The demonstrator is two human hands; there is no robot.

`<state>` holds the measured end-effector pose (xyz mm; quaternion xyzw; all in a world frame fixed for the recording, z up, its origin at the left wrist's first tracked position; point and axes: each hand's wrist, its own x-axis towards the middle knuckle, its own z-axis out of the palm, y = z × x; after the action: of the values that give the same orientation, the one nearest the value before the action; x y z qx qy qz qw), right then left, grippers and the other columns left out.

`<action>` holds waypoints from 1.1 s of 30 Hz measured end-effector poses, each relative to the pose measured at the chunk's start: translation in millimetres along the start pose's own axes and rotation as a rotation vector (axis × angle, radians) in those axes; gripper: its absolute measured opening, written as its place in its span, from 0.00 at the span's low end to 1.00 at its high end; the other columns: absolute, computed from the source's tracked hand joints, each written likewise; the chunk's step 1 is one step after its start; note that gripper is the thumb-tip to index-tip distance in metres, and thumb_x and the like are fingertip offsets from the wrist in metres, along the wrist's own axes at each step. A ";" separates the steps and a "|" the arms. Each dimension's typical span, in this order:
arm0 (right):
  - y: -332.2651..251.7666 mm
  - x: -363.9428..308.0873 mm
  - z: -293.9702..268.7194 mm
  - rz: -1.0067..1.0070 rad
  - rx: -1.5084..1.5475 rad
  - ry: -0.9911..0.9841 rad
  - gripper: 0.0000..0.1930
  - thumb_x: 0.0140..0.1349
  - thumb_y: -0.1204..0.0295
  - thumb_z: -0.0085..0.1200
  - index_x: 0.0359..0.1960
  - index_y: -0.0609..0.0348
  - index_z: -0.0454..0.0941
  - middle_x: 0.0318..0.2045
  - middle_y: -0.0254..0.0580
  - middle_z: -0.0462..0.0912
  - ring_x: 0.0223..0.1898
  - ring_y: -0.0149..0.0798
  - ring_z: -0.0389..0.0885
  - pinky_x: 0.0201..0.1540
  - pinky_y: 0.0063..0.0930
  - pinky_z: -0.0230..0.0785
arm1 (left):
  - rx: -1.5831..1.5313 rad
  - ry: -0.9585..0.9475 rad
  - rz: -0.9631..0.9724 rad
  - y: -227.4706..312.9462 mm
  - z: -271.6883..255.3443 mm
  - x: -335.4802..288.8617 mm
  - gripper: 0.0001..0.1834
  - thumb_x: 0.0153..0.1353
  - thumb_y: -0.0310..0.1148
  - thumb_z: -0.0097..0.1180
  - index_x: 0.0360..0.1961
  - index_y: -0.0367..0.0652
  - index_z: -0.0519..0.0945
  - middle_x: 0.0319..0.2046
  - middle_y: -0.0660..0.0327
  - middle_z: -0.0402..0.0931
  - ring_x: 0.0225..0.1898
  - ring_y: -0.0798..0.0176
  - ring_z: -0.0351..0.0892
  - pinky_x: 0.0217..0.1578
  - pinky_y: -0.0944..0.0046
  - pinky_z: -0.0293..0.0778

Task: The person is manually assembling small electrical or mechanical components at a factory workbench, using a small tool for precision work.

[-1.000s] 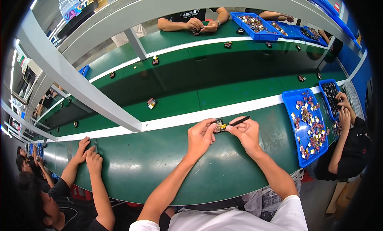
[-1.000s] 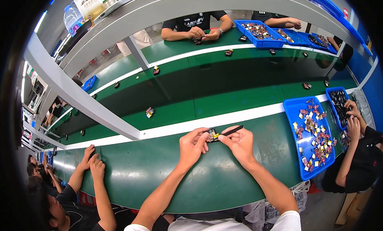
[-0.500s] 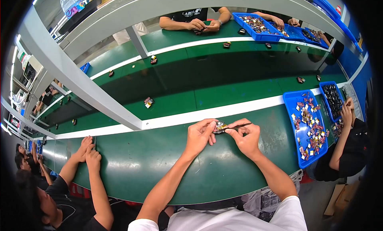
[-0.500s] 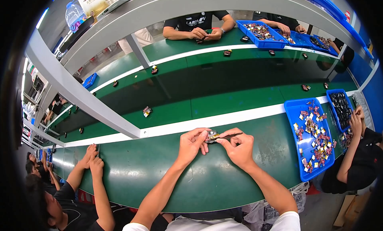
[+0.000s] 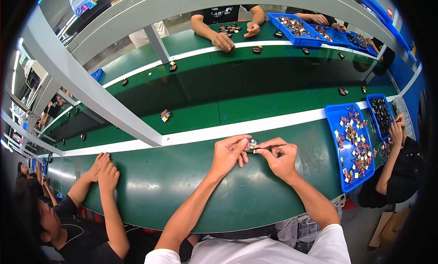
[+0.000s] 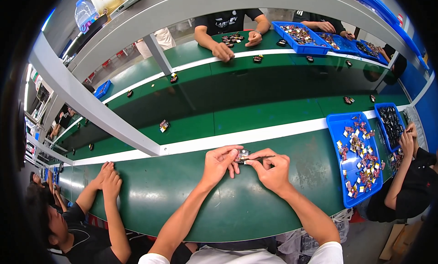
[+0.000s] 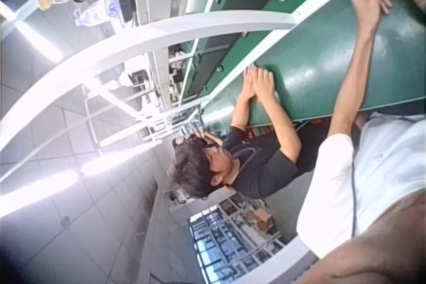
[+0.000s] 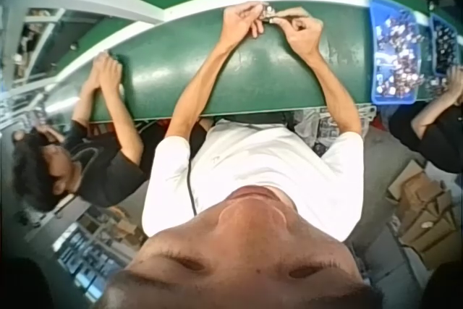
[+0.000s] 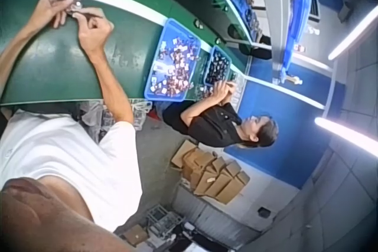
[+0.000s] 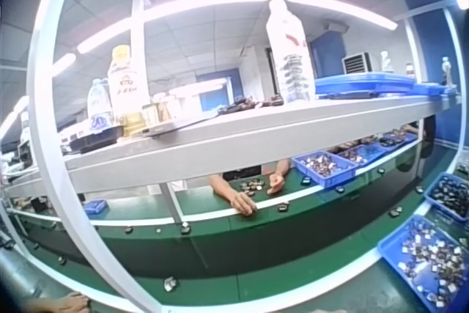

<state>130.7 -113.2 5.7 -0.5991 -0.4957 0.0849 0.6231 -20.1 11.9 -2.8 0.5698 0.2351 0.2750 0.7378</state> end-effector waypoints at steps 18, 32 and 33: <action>-1.6 -1.7 1.5 0.171 0.138 -0.002 0.07 0.57 0.83 0.71 0.36 0.64 0.85 0.19 0.24 0.77 0.17 0.12 0.60 0.19 0.15 0.47 | 0.025 -0.038 0.027 -1.9 -0.7 -0.7 0.15 0.73 0.27 0.56 0.55 0.27 0.81 0.29 0.55 0.84 0.23 0.67 0.82 0.17 0.70 0.74; -5.9 -5.7 -0.4 -0.048 -0.138 -0.029 0.07 0.53 0.79 0.74 0.32 0.63 0.87 0.31 0.36 0.90 0.13 0.20 0.66 0.19 0.18 0.57 | -0.010 -0.011 0.015 0.5 -1.1 -0.7 0.15 0.73 0.27 0.56 0.55 0.28 0.81 0.29 0.55 0.84 0.23 0.67 0.82 0.18 0.70 0.75; -5.1 -5.7 -0.1 -0.048 -0.138 -0.029 0.07 0.53 0.79 0.74 0.32 0.63 0.87 0.31 0.36 0.90 0.13 0.20 0.66 0.19 0.18 0.57 | -0.014 -0.017 0.011 0.6 -1.5 -0.8 0.15 0.73 0.27 0.56 0.55 0.28 0.81 0.29 0.55 0.84 0.23 0.67 0.82 0.18 0.69 0.76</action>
<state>125.5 -118.7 7.0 -0.6272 -0.5236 0.0444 0.5749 -21.8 12.5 -2.5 0.5684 0.2238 0.2755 0.7422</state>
